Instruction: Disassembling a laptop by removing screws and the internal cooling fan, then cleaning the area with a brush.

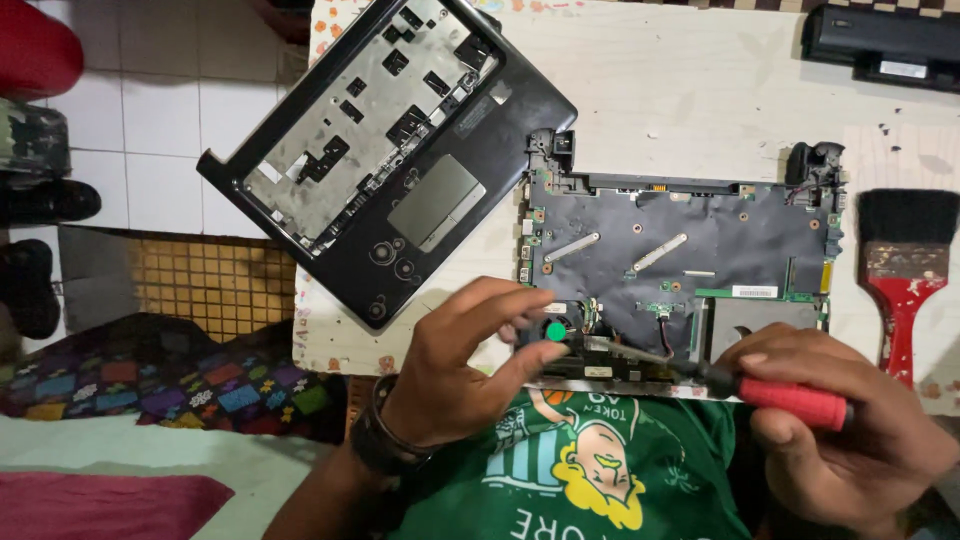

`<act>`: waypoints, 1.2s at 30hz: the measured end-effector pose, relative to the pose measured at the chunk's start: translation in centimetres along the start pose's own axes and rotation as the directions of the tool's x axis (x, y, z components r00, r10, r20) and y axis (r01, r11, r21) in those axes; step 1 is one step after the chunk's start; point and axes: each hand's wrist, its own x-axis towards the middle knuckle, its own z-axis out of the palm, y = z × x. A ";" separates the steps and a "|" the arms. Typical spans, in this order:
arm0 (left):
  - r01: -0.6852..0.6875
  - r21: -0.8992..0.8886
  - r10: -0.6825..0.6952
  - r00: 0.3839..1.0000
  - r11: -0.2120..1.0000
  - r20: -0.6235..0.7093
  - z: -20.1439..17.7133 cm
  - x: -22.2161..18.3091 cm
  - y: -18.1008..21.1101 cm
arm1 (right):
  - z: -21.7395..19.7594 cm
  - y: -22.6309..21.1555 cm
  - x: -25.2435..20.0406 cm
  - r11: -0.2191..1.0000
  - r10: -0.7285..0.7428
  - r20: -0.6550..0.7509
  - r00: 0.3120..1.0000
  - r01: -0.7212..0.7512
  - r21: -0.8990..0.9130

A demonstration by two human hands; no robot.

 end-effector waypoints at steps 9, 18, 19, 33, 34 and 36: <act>-0.214 0.513 0.145 0.974 0.831 0.172 1.8 -3.8 -3.1 | 2.4 -1.5 3.3 0.986 0.003 0.129 0.992 0.019 -0.165; -0.200 0.517 0.125 0.976 0.832 0.176 1.7 -4.2 -3.8 | 5.2 -1.3 6.4 0.953 -0.109 0.286 0.952 0.182 -0.243; -0.203 0.503 0.128 0.975 0.840 0.179 1.6 -4.2 -3.9 | 5.4 -1.2 6.6 0.947 -0.163 0.300 0.940 0.234 -0.218; -0.174 0.457 0.088 0.975 0.872 0.203 1.1 -3.8 -3.7 | 4.3 -1.4 4.6 0.957 -0.034 0.243 0.970 0.102 -0.272; -0.177 0.473 0.082 0.973 0.863 0.216 1.2 -4.0 -3.8 | 4.1 -1.3 4.3 0.951 -0.008 0.222 0.975 0.076 -0.301; -0.200 0.517 0.085 0.967 0.832 0.239 1.3 -4.0 -3.9 | 4.0 -0.9 4.1 0.954 -0.014 0.209 0.978 0.075 -0.291</act>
